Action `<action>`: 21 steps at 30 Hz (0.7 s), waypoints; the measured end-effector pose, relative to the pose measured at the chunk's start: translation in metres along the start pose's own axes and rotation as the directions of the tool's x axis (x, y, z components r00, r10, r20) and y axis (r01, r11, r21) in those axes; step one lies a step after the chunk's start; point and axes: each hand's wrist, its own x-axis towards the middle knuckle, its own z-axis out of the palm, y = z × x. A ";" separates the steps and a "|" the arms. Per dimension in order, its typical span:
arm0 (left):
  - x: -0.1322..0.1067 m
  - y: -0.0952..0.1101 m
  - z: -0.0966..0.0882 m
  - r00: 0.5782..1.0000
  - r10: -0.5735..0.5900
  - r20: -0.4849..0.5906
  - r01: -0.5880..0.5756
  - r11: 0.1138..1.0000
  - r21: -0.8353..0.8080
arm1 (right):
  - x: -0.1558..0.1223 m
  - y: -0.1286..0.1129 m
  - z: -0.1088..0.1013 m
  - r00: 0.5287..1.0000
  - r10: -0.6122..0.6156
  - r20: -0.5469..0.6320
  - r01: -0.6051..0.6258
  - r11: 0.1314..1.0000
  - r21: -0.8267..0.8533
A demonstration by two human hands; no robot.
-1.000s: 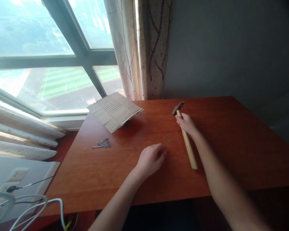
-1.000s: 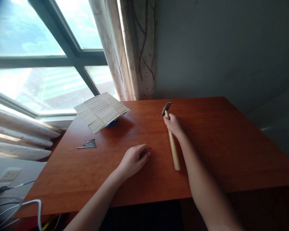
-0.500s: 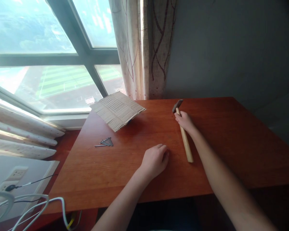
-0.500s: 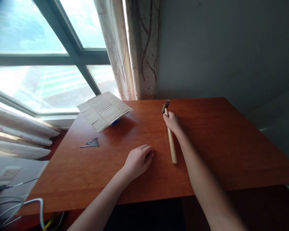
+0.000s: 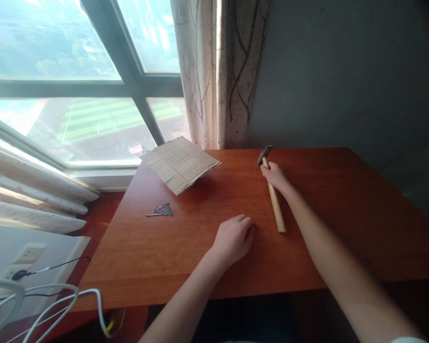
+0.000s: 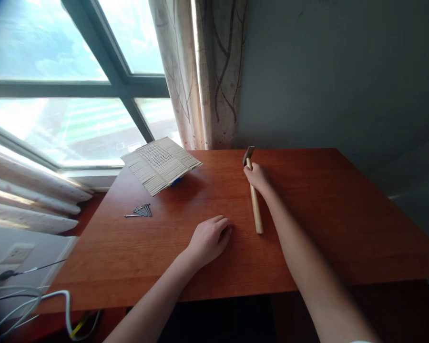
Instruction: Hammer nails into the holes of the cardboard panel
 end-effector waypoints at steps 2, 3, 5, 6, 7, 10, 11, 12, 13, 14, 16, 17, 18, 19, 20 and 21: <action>0.000 0.000 0.000 1.000 0.000 -0.001 0.000 1.000 0.005 | -0.002 0.000 0.000 1.000 0.009 0.023 -0.010 0.999 0.040; 0.000 0.000 0.000 1.000 0.002 -0.001 -0.002 1.000 0.007 | -0.004 0.001 0.000 0.999 0.015 0.035 -0.018 0.998 0.063; 0.001 0.000 0.000 1.000 0.008 -0.003 -0.008 1.000 0.010 | -0.006 0.002 0.000 0.998 0.028 0.053 -0.034 0.994 0.107; 0.001 0.000 0.000 1.000 0.011 -0.005 -0.011 1.000 0.011 | -0.008 0.003 0.000 0.998 0.032 0.058 -0.039 0.991 0.126; 0.001 0.001 -0.001 1.000 0.012 -0.008 -0.012 1.000 0.013 | -0.009 0.003 0.000 0.998 0.033 0.060 -0.041 0.989 0.142; 0.001 0.001 -0.001 1.000 0.012 -0.011 -0.012 1.000 0.013 | -0.014 0.005 0.000 0.998 0.024 0.052 -0.034 0.982 0.185; 0.001 0.001 -0.001 1.000 0.011 -0.011 -0.011 1.000 0.010 | -0.015 0.006 -0.001 0.999 0.019 0.049 -0.028 0.980 0.198; 0.000 0.001 -0.001 1.000 0.011 -0.010 -0.011 1.000 0.006 | -0.017 0.007 -0.002 0.999 0.012 0.047 -0.022 0.977 0.211; 0.000 0.001 -0.001 1.000 0.010 -0.010 -0.010 1.000 0.001 | -0.019 0.008 -0.003 0.999 0.006 0.046 -0.016 0.975 0.221; 0.000 0.002 -0.002 1.000 0.008 -0.009 -0.008 1.000 -0.002 | -0.021 0.009 -0.004 0.999 0.000 0.045 -0.010 0.973 0.230; 0.000 0.002 -0.002 1.000 0.004 -0.006 -0.004 1.000 -0.003 | -0.025 0.014 -0.007 0.999 -0.006 0.037 -0.003 0.969 0.245; 0.000 0.002 -0.003 1.000 0.002 -0.005 -0.002 1.000 -0.002 | -0.027 0.016 -0.008 1.000 -0.007 0.028 0.000 0.968 0.253; 0.000 0.002 -0.003 1.000 0.001 -0.005 -0.001 1.000 -0.002 | -0.028 0.018 -0.009 1.000 -0.008 0.017 0.003 0.965 0.261; 0.000 0.002 -0.002 1.000 0.000 -0.006 0.000 1.000 -0.004 | -0.030 0.021 -0.010 1.000 -0.008 0.003 0.007 0.963 0.270; 0.000 0.001 -0.002 1.000 -0.002 -0.008 0.002 1.000 -0.009 | -0.032 0.023 -0.011 1.000 -0.008 -0.011 0.011 0.960 0.279; 0.001 0.002 -0.003 1.000 -0.005 -0.011 0.004 1.000 -0.019 | -0.033 0.024 -0.011 1.000 -0.009 -0.023 0.015 0.957 0.288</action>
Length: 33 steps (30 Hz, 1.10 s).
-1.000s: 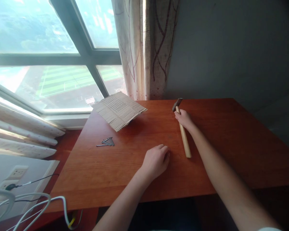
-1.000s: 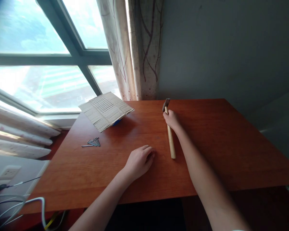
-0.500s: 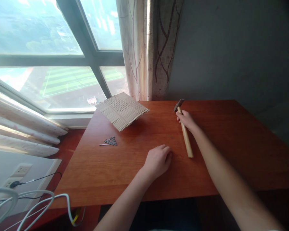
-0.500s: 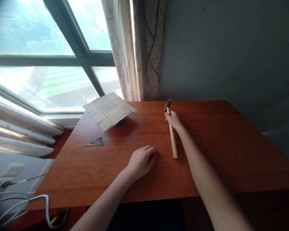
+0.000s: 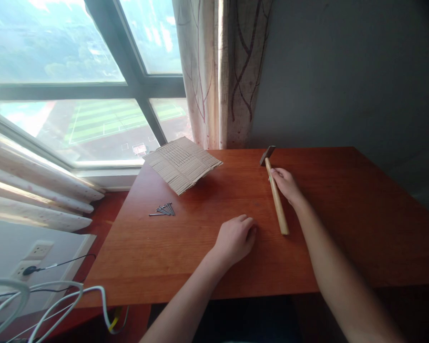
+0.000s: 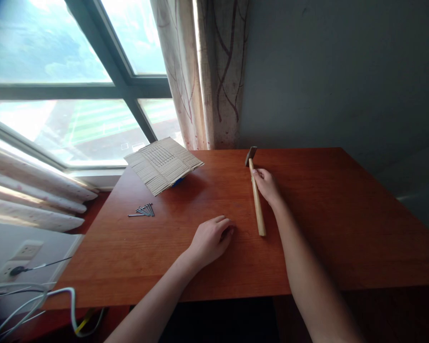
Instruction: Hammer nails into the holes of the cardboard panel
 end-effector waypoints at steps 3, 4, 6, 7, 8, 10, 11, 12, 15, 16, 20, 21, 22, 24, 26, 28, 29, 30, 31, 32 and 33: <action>0.000 0.004 -0.006 1.000 -0.020 -0.012 0.019 1.000 -0.009 | -0.003 0.000 -0.002 1.000 0.004 -0.011 -0.004 0.999 0.035; 0.001 0.007 -0.011 0.999 -0.028 -0.024 0.028 1.000 0.010 | -0.004 0.000 -0.003 1.000 0.014 -0.008 -0.013 0.999 0.048; 0.002 0.012 -0.028 0.997 -0.040 -0.072 0.046 0.996 0.076 | -0.005 -0.002 -0.005 0.999 0.038 -0.004 -0.037 0.997 0.072; 0.003 0.014 -0.040 0.992 -0.048 -0.117 0.061 0.992 0.112 | -0.006 -0.003 -0.007 0.999 0.049 -0.005 -0.048 0.996 0.080; 0.005 0.014 -0.054 0.984 -0.053 -0.171 0.076 0.989 0.129 | -0.006 -0.003 -0.008 0.998 0.056 -0.007 -0.055 0.995 0.086; 0.011 0.007 -0.086 0.954 -0.077 -0.291 0.135 0.973 0.186 | -0.005 -0.003 -0.011 0.998 0.063 -0.012 -0.062 0.994 0.088; 0.015 0.000 -0.102 0.939 -0.094 -0.331 0.174 0.959 0.223 | -0.005 -0.003 -0.013 0.998 0.066 -0.012 -0.064 0.994 0.085; 0.020 -0.009 -0.117 0.917 -0.131 -0.377 0.239 0.937 0.255 | -0.004 -0.002 -0.014 0.998 0.069 -0.012 -0.067 0.995 0.079; 0.035 -0.046 -0.154 0.872 -0.196 -0.448 0.375 0.855 0.357 | -0.003 0.001 -0.017 0.997 0.081 -0.006 -0.080 0.995 0.056; 0.040 -0.059 -0.163 0.867 -0.198 -0.458 0.395 0.834 0.386 | -0.002 0.001 -0.017 0.996 0.085 -0.002 -0.085 0.995 0.050; 0.050 -0.097 -0.181 0.875 -0.217 -0.434 0.420 0.784 0.456 | -0.002 0.001 -0.019 0.996 0.094 0.006 -0.094 0.995 0.046; 0.051 -0.102 -0.182 0.876 -0.224 -0.428 0.424 0.780 0.461 | -0.002 0.001 -0.019 0.996 0.094 0.006 -0.095 0.994 0.046; 0.051 -0.106 -0.183 0.879 -0.234 -0.416 0.425 0.778 0.462 | -0.002 0.001 -0.019 0.996 0.094 0.006 -0.095 0.994 0.046; 0.050 -0.109 -0.182 0.889 -0.263 -0.375 0.425 0.778 0.462 | -0.002 0.000 -0.019 0.996 0.092 0.005 -0.092 0.995 0.047; 0.049 -0.110 -0.180 0.894 -0.292 -0.339 0.427 0.781 0.456 | -0.002 0.000 -0.020 0.996 0.089 0.004 -0.090 0.995 0.046; 0.048 -0.108 -0.176 0.893 -0.294 -0.340 0.430 0.780 0.455 | -0.002 0.000 -0.020 0.996 0.087 0.002 -0.087 0.995 0.042; 0.048 -0.107 -0.174 0.894 -0.287 -0.345 0.427 0.780 0.457 | -0.002 0.000 -0.021 0.996 0.086 -0.002 -0.086 0.996 0.038; 0.047 -0.106 -0.172 0.895 -0.276 -0.351 0.422 0.781 0.461 | -0.002 0.001 -0.021 0.996 0.084 -0.009 -0.084 0.996 0.032; 0.047 -0.105 -0.170 0.897 -0.263 -0.355 0.414 0.783 0.464 | -0.002 0.002 -0.022 0.996 0.082 -0.018 -0.081 0.996 0.023; 0.047 -0.104 -0.167 0.900 -0.252 -0.357 0.405 0.786 0.467 | -0.001 0.002 -0.023 0.996 0.078 -0.031 -0.078 0.997 0.012; 0.046 -0.102 -0.164 0.904 -0.242 -0.353 0.395 0.789 0.470 | -0.001 0.002 -0.024 0.996 0.072 -0.049 -0.072 0.997 0.000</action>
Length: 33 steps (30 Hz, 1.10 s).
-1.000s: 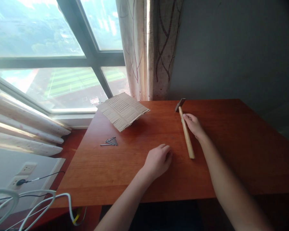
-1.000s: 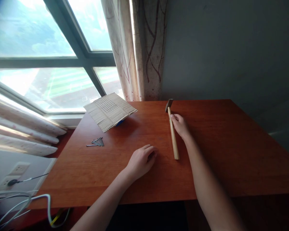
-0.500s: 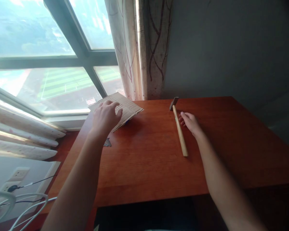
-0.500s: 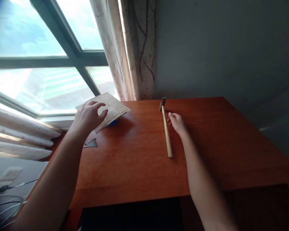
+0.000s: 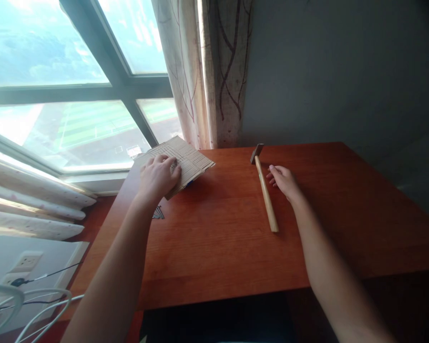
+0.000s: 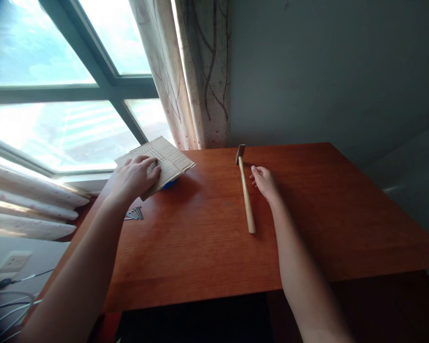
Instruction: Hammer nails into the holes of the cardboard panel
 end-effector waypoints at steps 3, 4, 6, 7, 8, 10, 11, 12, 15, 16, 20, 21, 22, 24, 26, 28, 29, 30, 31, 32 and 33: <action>-0.008 0.010 0.004 0.998 0.069 -0.011 -0.069 0.998 -0.015 | 0.001 -0.002 -0.005 0.995 -0.036 -0.090 0.032 0.999 -0.040; -0.011 0.014 0.005 0.994 0.108 -0.012 -0.108 0.994 -0.026 | 0.001 -0.004 -0.006 0.990 -0.053 -0.128 0.047 0.998 -0.051; -0.018 0.024 0.006 0.978 0.208 -0.008 -0.208 0.976 -0.069 | -0.001 -0.011 -0.008 0.977 -0.089 -0.191 0.078 0.995 -0.065; -0.022 0.029 0.006 0.965 0.263 -0.001 -0.262 0.960 -0.099 | -0.004 -0.015 -0.008 0.972 -0.109 -0.210 0.097 0.993 -0.067; -0.027 0.035 0.006 0.950 0.311 0.006 -0.307 0.942 -0.132 | -0.007 -0.020 -0.007 0.967 -0.132 -0.219 0.121 0.991 -0.065; -0.035 0.047 0.004 0.920 0.391 0.011 -0.381 0.904 -0.196 | -0.014 -0.031 -0.003 0.960 -0.193 -0.202 0.187 0.981 -0.049; -0.039 0.053 0.004 0.907 0.421 0.009 -0.408 0.885 -0.222 | -0.019 -0.036 -0.001 0.958 -0.225 -0.178 0.223 0.974 -0.034; -0.043 0.058 0.003 0.896 0.444 0.004 -0.430 0.870 -0.243 | -0.023 -0.040 0.002 0.958 -0.249 -0.139 0.250 0.968 -0.016; -0.052 0.072 0.002 0.875 0.484 -0.005 -0.464 0.837 -0.291 | -0.036 -0.052 0.012 0.957 -0.289 0.003 0.289 0.956 0.044; -0.054 0.075 0.002 0.872 0.489 -0.008 -0.468 0.830 -0.304 | -0.040 -0.055 0.015 0.953 -0.302 0.042 0.299 0.953 0.055; -0.055 0.081 0.004 0.873 0.488 -0.030 -0.466 0.811 -0.354 | -0.051 -0.064 0.025 0.926 -0.351 0.143 0.350 0.936 0.027; -0.054 0.081 0.004 0.874 0.485 -0.038 -0.464 0.807 -0.366 | -0.053 -0.065 0.027 0.922 -0.354 0.159 0.356 0.934 0.016; -0.053 0.081 0.005 0.874 0.483 -0.049 -0.463 0.801 -0.380 | -0.054 -0.067 0.029 0.920 -0.351 0.173 0.355 0.935 0.009; -0.052 0.079 0.006 0.878 0.471 -0.083 -0.460 0.786 -0.413 | -0.057 -0.069 0.030 0.919 -0.344 0.193 0.350 0.937 0.005; -0.052 0.075 0.006 0.896 0.422 -0.138 -0.436 0.777 -0.455 | -0.058 -0.069 0.031 0.918 -0.349 0.190 0.356 0.935 -0.004; -0.054 0.068 0.006 0.925 0.324 -0.198 -0.379 0.779 -0.500 | -0.056 -0.068 0.031 0.922 -0.357 0.151 0.364 0.931 -0.023; -0.057 0.062 0.005 0.940 0.260 -0.222 -0.339 0.788 -0.514 | -0.054 -0.066 0.030 0.926 -0.357 0.122 0.363 0.931 -0.032; -0.060 0.055 0.005 0.954 0.189 -0.235 -0.287 0.806 -0.517 | -0.052 -0.064 0.029 0.931 -0.355 0.090 0.360 0.932 -0.047; -0.063 0.047 0.004 0.966 0.113 -0.233 -0.220 0.832 -0.510 | -0.049 -0.061 0.027 0.935 -0.350 0.059 0.354 0.933 -0.068; -0.068 0.036 0.004 0.974 0.031 -0.223 -0.139 0.863 -0.487 | -0.046 -0.059 0.026 0.938 -0.344 0.031 0.346 0.933 -0.095; -0.073 0.025 0.004 0.980 -0.051 -0.191 -0.041 0.891 -0.452 | -0.044 -0.056 0.024 0.941 -0.339 0.008 0.337 0.933 -0.128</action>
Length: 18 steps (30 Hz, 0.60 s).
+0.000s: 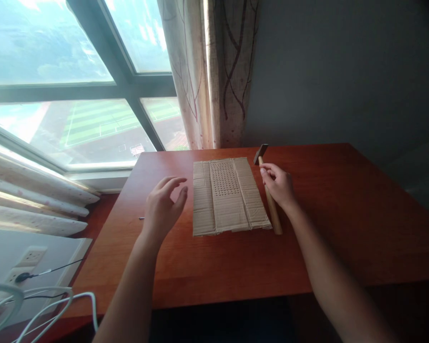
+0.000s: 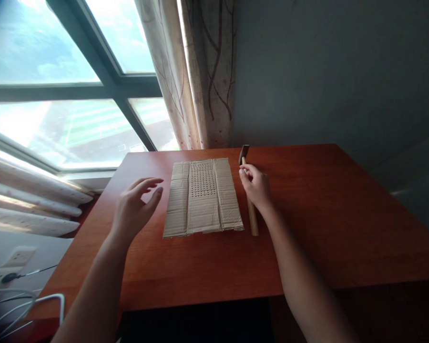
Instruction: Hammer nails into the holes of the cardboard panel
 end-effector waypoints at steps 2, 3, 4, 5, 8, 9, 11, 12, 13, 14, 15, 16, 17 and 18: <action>-0.010 -0.022 -0.013 0.984 -0.180 0.009 0.177 0.975 0.131 | 0.003 0.008 -0.002 0.999 0.015 -0.037 -0.017 0.997 -0.069; -0.016 -0.033 -0.020 0.972 -0.236 0.017 0.228 0.953 0.201 | 0.004 0.011 -0.002 0.999 0.024 -0.049 -0.028 0.995 -0.097; -0.021 -0.044 -0.026 0.962 -0.271 0.020 0.255 0.925 0.280 | 0.005 0.014 -0.003 0.998 0.032 -0.056 -0.038 0.992 -0.119; -0.027 -0.054 -0.032 0.947 -0.322 0.009 0.298 0.885 0.357 | 0.006 0.016 -0.003 0.997 0.039 -0.061 -0.047 0.989 -0.141; -0.041 -0.075 -0.047 0.884 -0.466 0.031 0.390 0.773 0.501 | 0.006 0.021 -0.004 0.996 0.055 -0.073 -0.068 0.979 -0.191; -0.045 -0.078 -0.050 0.863 -0.504 0.046 0.409 0.747 0.524 | 0.006 0.022 -0.005 0.995 0.059 -0.075 -0.074 0.976 -0.203; -0.051 -0.082 -0.053 0.836 -0.544 0.072 0.427 0.729 0.535 | 0.007 0.023 -0.005 0.995 0.060 -0.082 -0.077 0.972 -0.222; -0.052 -0.082 -0.053 0.831 -0.550 0.087 0.430 0.733 0.527 | 0.007 0.023 -0.005 0.995 0.057 -0.085 -0.075 0.971 -0.229; -0.054 -0.082 -0.052 0.830 -0.549 0.100 0.428 0.742 0.517 | 0.007 0.024 -0.005 0.995 0.054 -0.087 -0.073 0.969 -0.235; -0.054 -0.082 -0.052 0.835 -0.538 0.116 0.417 0.755 0.506 | 0.007 0.025 -0.005 0.995 0.054 -0.089 -0.074 0.969 -0.238; -0.055 -0.082 -0.050 0.843 -0.523 0.126 0.403 0.769 0.497 | 0.008 0.025 -0.005 0.994 0.056 -0.090 -0.076 0.968 -0.238; -0.056 -0.083 -0.049 0.853 -0.504 0.135 0.386 0.783 0.488 | 0.008 0.026 -0.006 0.994 0.060 -0.091 -0.080 0.968 -0.236; -0.056 -0.084 -0.048 0.864 -0.483 0.144 0.366 0.797 0.481 | 0.009 0.027 -0.006 0.994 0.065 -0.092 -0.085 0.969 -0.232; -0.057 -0.086 -0.047 0.876 -0.460 0.147 0.345 0.810 0.474 | 0.009 0.029 -0.007 0.993 0.069 -0.095 -0.089 0.969 -0.229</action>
